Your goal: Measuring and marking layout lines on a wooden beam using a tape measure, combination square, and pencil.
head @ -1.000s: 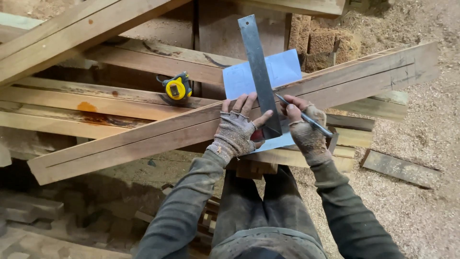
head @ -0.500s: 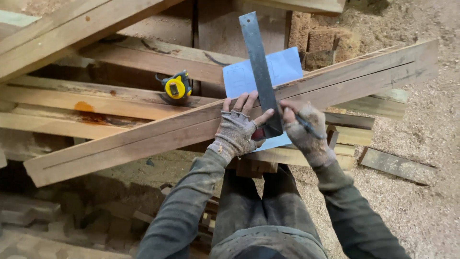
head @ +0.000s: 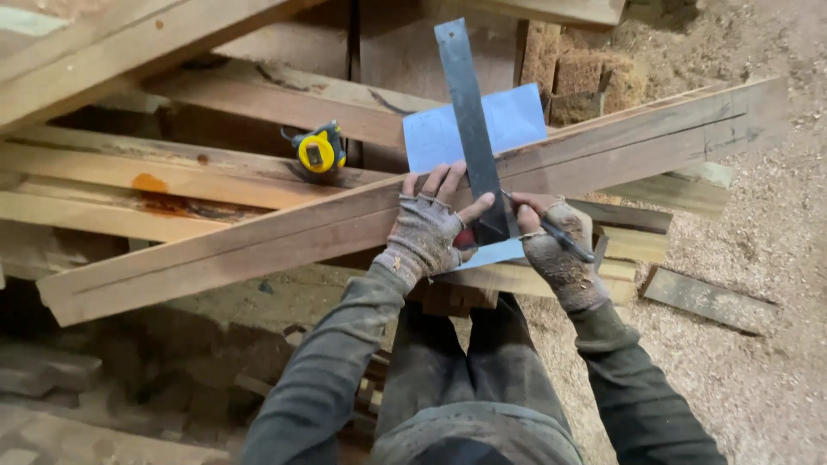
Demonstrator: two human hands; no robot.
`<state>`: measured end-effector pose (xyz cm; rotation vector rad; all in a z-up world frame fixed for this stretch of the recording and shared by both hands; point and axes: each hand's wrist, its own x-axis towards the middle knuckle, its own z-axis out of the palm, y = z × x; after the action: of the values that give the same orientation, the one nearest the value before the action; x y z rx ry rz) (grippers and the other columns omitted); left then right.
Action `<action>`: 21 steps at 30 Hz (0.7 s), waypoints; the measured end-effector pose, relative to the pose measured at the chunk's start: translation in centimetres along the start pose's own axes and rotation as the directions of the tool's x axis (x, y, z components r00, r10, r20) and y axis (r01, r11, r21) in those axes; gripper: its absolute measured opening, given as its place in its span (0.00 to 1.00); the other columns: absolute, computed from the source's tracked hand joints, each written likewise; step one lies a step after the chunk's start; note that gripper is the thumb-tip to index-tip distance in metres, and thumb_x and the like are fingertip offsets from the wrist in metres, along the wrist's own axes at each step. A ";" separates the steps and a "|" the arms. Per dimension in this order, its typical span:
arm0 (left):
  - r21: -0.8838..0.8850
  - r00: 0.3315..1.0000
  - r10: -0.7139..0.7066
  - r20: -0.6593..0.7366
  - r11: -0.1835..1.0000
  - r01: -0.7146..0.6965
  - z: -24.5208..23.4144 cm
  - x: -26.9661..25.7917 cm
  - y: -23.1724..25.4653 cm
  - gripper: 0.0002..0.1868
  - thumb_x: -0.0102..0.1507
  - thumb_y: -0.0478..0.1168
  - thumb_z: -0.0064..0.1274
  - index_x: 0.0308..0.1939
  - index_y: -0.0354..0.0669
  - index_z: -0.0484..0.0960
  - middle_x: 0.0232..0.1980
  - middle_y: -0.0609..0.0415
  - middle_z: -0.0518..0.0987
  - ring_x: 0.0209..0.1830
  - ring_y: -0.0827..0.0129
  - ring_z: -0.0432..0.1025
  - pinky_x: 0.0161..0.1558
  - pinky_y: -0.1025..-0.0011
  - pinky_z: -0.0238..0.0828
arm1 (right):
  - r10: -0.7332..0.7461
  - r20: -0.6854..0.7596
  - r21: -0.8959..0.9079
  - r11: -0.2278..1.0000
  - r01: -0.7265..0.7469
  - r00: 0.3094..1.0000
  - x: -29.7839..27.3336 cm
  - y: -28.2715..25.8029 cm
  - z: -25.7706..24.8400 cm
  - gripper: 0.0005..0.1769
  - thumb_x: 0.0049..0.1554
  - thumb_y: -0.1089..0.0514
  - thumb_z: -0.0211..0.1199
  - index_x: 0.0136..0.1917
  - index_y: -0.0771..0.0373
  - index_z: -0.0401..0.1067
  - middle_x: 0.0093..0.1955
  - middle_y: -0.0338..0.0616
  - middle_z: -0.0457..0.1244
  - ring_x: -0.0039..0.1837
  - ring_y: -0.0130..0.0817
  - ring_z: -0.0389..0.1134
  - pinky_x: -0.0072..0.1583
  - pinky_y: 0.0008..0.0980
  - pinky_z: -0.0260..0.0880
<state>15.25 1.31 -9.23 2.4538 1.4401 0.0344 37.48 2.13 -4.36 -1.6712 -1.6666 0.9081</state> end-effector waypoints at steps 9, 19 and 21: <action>-0.016 1.000 0.002 -0.001 1.000 -0.002 -0.2 0.3 0.1 0.54 0.50 0.67 0.63 0.77 0.79 0.55 0.83 0.44 0.43 0.82 0.47 0.41 0.71 0.33 0.38 | 0.036 0.043 0.034 0.999 -0.037 0.998 -1.1 0.6 -0.5 0.15 0.65 0.67 0.54 0.57 0.64 0.81 0.42 0.59 0.71 0.46 0.51 0.72 0.64 0.53 0.69; -0.016 0.999 0.009 -0.031 1.000 -0.010 0.2 0.8 -0.2 0.54 0.51 0.66 0.62 0.78 0.79 0.53 0.83 0.45 0.43 0.82 0.48 0.40 0.71 0.35 0.37 | 0.076 0.020 0.055 0.996 -0.077 0.997 -1.4 0.5 -0.8 0.10 0.60 0.61 0.64 0.51 0.50 0.83 0.41 0.45 0.72 0.50 0.45 0.75 0.58 0.44 0.73; -0.014 0.999 0.007 -0.048 1.000 -0.008 0.5 0.8 -0.2 0.53 0.51 0.66 0.62 0.78 0.79 0.54 0.83 0.45 0.43 0.82 0.49 0.40 0.71 0.35 0.36 | 0.076 0.026 0.012 0.997 -0.076 0.997 -1.4 0.0 -1.0 0.11 0.58 0.61 0.64 0.50 0.49 0.83 0.41 0.42 0.72 0.50 0.42 0.75 0.56 0.42 0.74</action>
<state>15.55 1.93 -9.82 2.4628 1.4457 0.1055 38.33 0.81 -3.72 -1.7308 -1.6198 0.9790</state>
